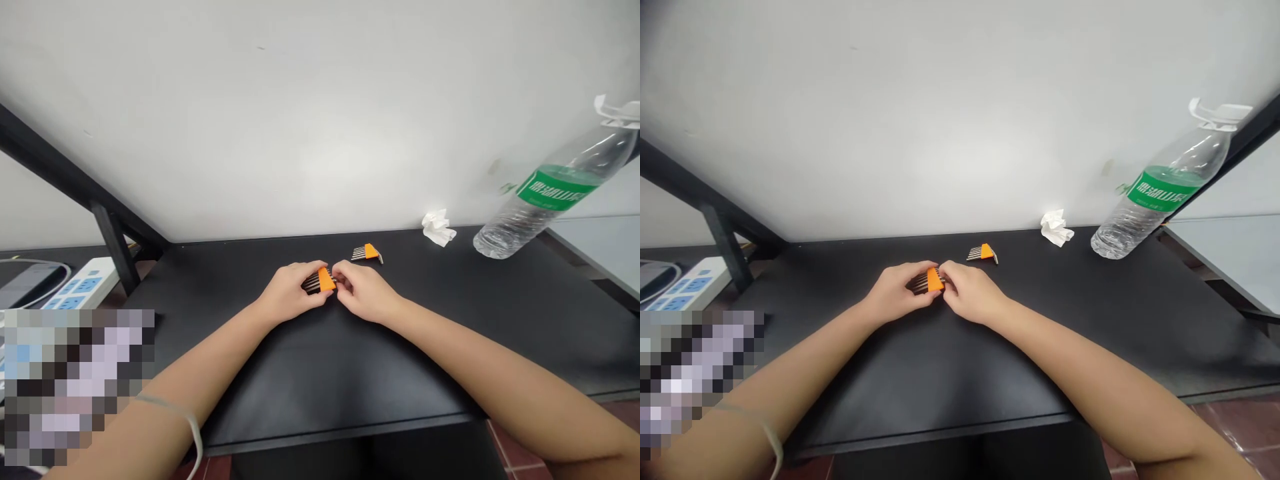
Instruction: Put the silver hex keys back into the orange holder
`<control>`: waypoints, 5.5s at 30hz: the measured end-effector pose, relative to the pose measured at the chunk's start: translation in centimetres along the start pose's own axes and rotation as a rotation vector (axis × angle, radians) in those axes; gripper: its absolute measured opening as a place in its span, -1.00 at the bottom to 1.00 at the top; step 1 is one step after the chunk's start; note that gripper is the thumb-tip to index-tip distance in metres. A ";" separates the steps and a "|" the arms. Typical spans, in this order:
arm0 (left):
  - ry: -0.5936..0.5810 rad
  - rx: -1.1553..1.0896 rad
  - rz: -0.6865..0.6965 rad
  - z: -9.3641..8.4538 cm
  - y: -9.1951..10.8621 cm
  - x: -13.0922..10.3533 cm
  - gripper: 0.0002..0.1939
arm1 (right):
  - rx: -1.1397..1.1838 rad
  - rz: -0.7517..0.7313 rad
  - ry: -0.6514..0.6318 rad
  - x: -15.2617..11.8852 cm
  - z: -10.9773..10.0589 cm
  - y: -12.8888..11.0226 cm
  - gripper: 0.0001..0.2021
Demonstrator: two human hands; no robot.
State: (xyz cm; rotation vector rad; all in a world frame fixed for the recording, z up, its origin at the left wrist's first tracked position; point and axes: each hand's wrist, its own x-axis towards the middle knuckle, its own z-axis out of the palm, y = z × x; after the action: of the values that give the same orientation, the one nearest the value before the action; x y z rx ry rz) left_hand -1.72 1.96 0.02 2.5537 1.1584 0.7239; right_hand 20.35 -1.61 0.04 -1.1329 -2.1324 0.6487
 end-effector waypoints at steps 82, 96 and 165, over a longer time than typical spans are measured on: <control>-0.038 0.060 0.013 -0.1 -0.5 0.1 -0.59 | -0.290 0.132 0.016 0.0 -3.8 4.0 -0.83; -0.055 0.047 0.038 0.0 -0.6 0.2 -0.56 | -0.343 0.065 -0.227 -0.6 -2.5 1.7 -0.94; -0.130 0.048 0.067 0.2 0.7 0.1 -0.50 | 0.011 0.097 0.171 -0.1 -1.3 1.0 -0.82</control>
State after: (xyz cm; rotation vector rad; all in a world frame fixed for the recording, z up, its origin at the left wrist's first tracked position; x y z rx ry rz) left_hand -1.12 1.57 0.22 2.6466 1.0661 0.5407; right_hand 21.84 -1.00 0.26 -1.2468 -1.9380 0.5841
